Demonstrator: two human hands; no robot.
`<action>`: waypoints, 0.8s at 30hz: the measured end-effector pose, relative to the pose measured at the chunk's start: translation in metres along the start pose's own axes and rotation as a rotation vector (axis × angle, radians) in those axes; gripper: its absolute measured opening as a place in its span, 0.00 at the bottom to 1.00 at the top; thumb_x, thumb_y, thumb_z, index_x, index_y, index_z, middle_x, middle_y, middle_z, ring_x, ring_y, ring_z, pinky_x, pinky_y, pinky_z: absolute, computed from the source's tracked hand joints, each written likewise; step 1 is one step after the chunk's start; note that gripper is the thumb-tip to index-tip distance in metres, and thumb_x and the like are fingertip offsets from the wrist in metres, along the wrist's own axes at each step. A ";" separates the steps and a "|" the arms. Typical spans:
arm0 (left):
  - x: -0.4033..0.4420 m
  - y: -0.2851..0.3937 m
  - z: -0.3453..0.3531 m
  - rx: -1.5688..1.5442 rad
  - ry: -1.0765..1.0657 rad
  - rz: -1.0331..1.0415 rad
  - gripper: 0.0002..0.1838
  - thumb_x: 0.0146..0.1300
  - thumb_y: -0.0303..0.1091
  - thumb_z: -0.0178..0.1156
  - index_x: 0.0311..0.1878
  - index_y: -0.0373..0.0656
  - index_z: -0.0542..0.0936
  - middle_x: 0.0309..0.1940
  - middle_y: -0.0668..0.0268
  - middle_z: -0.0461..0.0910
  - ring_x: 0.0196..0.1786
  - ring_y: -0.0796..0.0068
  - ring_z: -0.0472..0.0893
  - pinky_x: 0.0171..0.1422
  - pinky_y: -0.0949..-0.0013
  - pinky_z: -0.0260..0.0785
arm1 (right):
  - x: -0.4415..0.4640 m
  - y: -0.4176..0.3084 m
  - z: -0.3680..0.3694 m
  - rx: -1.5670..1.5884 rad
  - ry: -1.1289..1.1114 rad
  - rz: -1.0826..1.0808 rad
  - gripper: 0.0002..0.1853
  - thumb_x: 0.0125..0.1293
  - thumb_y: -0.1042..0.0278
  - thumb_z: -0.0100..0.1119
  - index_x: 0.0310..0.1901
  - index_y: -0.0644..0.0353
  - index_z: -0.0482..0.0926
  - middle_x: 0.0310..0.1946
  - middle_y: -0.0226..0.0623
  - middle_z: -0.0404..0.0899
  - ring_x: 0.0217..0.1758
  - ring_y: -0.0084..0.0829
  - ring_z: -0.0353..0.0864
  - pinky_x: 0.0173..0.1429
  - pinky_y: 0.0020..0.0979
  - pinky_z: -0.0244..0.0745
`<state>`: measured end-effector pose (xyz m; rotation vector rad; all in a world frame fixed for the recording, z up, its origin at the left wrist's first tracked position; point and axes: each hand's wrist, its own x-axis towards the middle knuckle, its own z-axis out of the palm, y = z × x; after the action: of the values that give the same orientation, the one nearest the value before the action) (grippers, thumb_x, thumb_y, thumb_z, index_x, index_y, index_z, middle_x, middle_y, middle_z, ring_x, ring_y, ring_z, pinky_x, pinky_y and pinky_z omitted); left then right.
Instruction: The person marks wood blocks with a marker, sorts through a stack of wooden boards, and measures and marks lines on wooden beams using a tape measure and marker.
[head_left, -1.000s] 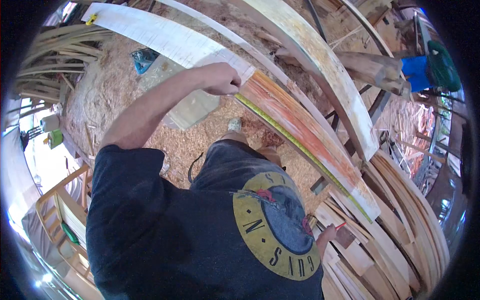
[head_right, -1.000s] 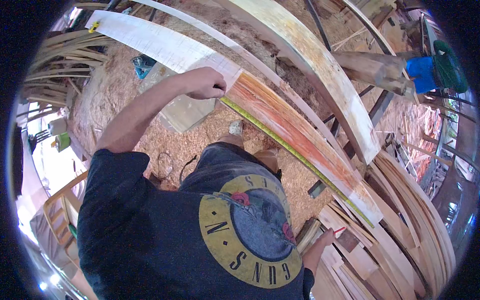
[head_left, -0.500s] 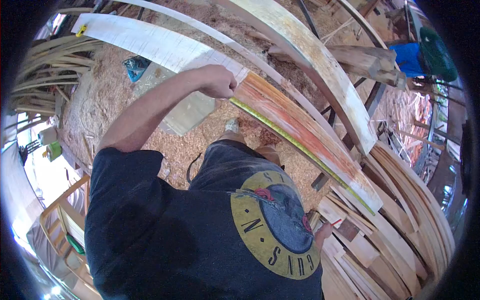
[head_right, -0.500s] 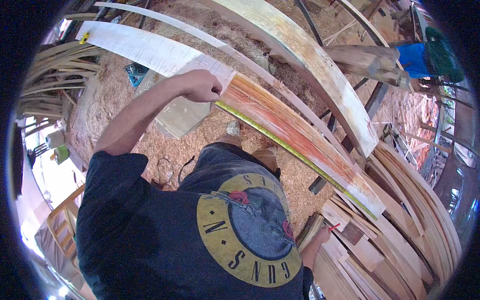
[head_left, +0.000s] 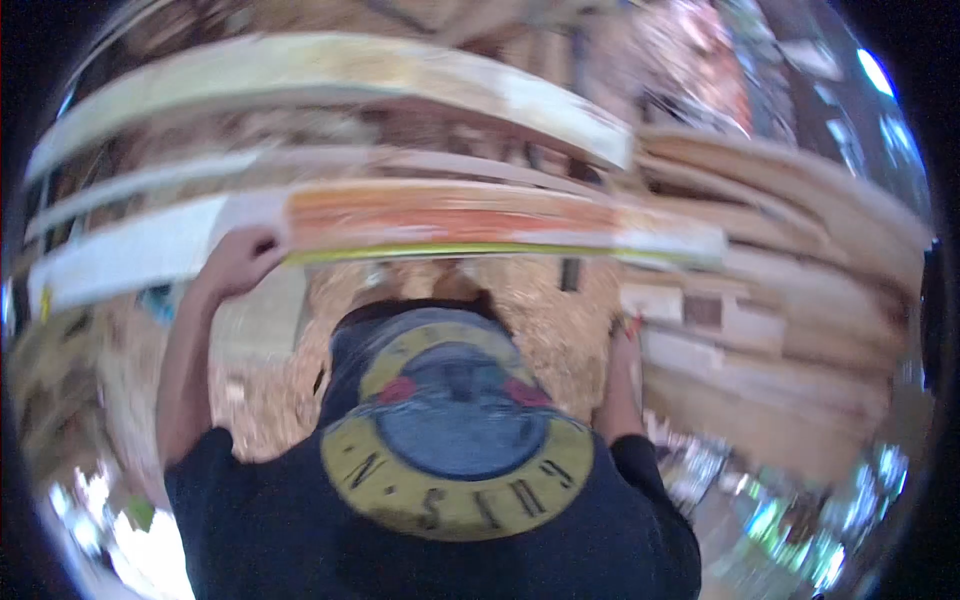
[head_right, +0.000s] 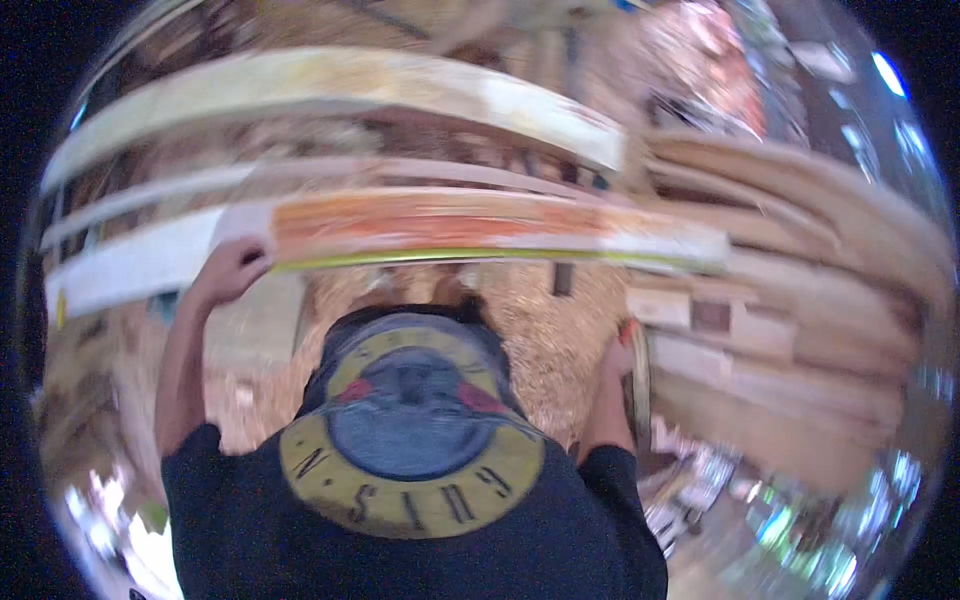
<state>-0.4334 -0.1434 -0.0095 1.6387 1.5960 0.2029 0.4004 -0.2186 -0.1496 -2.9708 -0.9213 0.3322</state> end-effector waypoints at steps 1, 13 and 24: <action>-0.001 0.020 -0.009 0.030 0.006 -0.015 0.15 0.65 0.41 0.64 0.39 0.35 0.82 0.31 0.51 0.82 0.34 0.58 0.81 0.43 0.59 0.73 | 0.007 0.002 0.011 0.014 -0.014 0.051 0.27 0.68 0.43 0.56 0.51 0.60 0.86 0.43 0.48 0.88 0.50 0.46 0.85 0.57 0.45 0.76; 0.009 0.175 0.006 0.148 -0.247 0.026 0.18 0.64 0.43 0.67 0.48 0.39 0.83 0.35 0.50 0.86 0.41 0.57 0.87 0.48 0.59 0.77 | -0.060 -0.168 -0.082 1.614 -0.507 0.117 0.22 0.73 0.44 0.56 0.44 0.60 0.76 0.31 0.38 0.82 0.12 0.17 0.58 0.13 0.22 0.50; 0.069 0.252 0.097 0.145 -0.277 0.221 0.19 0.66 0.47 0.64 0.46 0.38 0.84 0.37 0.49 0.85 0.43 0.51 0.86 0.49 0.54 0.76 | -0.025 -0.173 -0.094 1.746 -0.433 0.063 0.09 0.68 0.64 0.63 0.35 0.59 0.77 0.19 0.30 0.73 0.10 0.19 0.59 0.12 0.26 0.53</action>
<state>-0.1688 -0.0891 0.0589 1.8656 1.2456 -0.0277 0.3029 -0.0851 -0.0394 -1.2932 -0.1748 1.0585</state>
